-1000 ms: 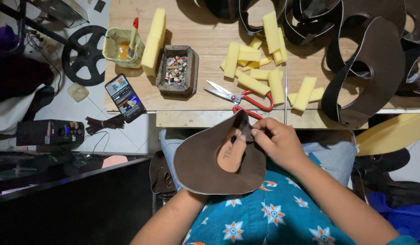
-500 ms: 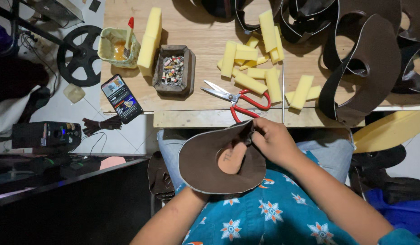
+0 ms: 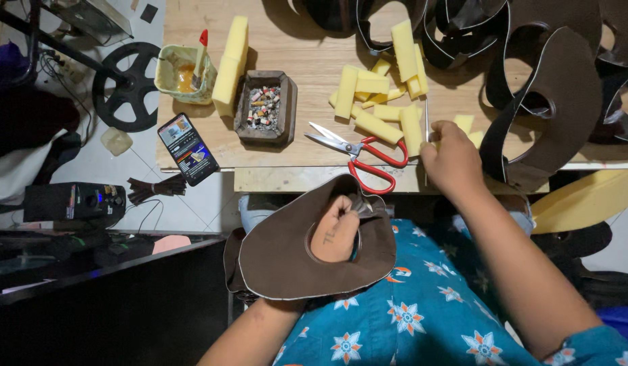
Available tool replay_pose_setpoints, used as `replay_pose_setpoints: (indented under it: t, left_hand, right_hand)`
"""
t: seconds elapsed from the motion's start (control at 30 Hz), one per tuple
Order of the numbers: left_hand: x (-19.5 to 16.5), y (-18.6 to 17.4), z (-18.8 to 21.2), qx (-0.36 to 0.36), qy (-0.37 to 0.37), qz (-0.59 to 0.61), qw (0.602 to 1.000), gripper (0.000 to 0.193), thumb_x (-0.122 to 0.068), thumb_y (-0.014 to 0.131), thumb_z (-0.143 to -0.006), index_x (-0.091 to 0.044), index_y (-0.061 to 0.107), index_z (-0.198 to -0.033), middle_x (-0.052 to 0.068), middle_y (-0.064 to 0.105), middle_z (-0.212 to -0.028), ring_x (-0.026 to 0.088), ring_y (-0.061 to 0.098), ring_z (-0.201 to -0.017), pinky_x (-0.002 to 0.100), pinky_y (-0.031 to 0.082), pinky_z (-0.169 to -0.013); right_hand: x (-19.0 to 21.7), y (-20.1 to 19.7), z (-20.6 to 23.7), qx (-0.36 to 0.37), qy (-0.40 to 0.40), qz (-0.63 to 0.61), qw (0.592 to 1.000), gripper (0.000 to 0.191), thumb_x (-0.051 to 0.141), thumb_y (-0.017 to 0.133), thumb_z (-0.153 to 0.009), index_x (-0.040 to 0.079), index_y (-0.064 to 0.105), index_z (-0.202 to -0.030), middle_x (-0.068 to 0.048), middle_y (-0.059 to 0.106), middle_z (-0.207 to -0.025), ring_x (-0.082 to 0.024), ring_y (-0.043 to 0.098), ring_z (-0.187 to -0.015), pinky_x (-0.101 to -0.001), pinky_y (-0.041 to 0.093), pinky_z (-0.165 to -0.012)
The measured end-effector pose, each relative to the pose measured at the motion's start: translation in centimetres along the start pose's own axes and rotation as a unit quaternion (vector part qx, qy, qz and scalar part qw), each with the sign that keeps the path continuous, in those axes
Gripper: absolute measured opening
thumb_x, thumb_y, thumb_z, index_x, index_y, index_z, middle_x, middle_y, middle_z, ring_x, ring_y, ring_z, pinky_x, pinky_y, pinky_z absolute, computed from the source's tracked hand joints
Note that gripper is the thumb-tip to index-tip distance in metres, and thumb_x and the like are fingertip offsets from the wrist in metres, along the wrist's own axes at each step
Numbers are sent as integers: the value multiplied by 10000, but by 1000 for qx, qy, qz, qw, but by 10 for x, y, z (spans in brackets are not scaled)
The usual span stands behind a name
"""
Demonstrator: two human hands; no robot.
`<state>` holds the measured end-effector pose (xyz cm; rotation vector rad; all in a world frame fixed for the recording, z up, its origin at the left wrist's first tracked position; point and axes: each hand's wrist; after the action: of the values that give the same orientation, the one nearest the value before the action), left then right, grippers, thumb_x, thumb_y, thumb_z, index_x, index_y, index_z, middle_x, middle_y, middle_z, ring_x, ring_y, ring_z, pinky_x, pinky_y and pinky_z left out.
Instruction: The person cuts a yellow foam block into strips with red-handled scissors, then takes a brown shoe upper, pushes a foam strip inside it, and uses a thin metal rod to work the foam into place along the edges. They press and fold the upper over the foam and set the padded upper with a pile of similar uppers on the table.
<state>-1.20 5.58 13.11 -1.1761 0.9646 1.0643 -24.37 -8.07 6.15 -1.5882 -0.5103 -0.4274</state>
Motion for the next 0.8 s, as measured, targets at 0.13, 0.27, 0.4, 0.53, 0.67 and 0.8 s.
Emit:
replay_pose_setpoints:
  t: [0.13,0.27,0.4,0.53,0.67,0.8]
  left_hand:
    - [-23,-11,8,6,137,-174,975,115,-118,557,-992,-25,616,-1025,122,619,-863,256,614,-781,366,500,-730]
    - [-36,-20,13,10,326,-266,907,200,-137,579,-972,-31,632,-1133,140,664,-1053,285,641,-927,382,503,-826]
    - [-31,-13,11,17,172,-145,974,126,-130,530,-997,-51,616,-1043,107,636,-922,249,627,-831,359,503,-781]
    - [-13,-5,6,-8,63,-83,995,106,-123,521,-982,-65,586,-921,104,567,-781,238,574,-722,356,485,-709]
    - [2,-4,4,-22,-52,37,998,117,-129,498,-979,-72,546,-888,110,512,-699,244,513,-663,371,472,-656]
    - [6,-6,4,-33,-15,-20,999,90,-117,497,-953,-73,555,-900,99,533,-729,222,540,-682,363,474,-673]
  right_hand:
    - [-10,19,-27,32,60,97,993,372,163,663,-910,-13,617,-1235,-261,717,-1025,-442,682,-961,-526,520,-869]
    - [-14,31,-49,94,72,162,980,389,162,683,-864,-83,583,-1149,-296,711,-986,-464,689,-937,-535,536,-845]
    - [-15,32,-58,119,94,158,976,443,188,723,-808,-94,587,-1121,-310,702,-979,-469,685,-944,-530,541,-840]
    - [-3,6,-49,37,63,56,996,329,211,695,-855,-12,663,-1095,-314,701,-997,-480,671,-954,-532,517,-873]
    - [24,-45,-11,20,136,-252,958,173,112,611,-958,-31,580,-1051,-223,664,-875,-327,671,-708,-440,535,-628]
    - [50,-80,51,97,-32,-502,859,52,54,536,-1001,10,510,-1008,-133,683,-966,-195,739,-867,-329,636,-806]
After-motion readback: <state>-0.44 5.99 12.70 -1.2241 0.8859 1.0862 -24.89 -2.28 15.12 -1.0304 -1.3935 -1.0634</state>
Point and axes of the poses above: each hand's wrist, its own z-axis away from the middle knuckle, its own y-axis out of the palm, x = y × z
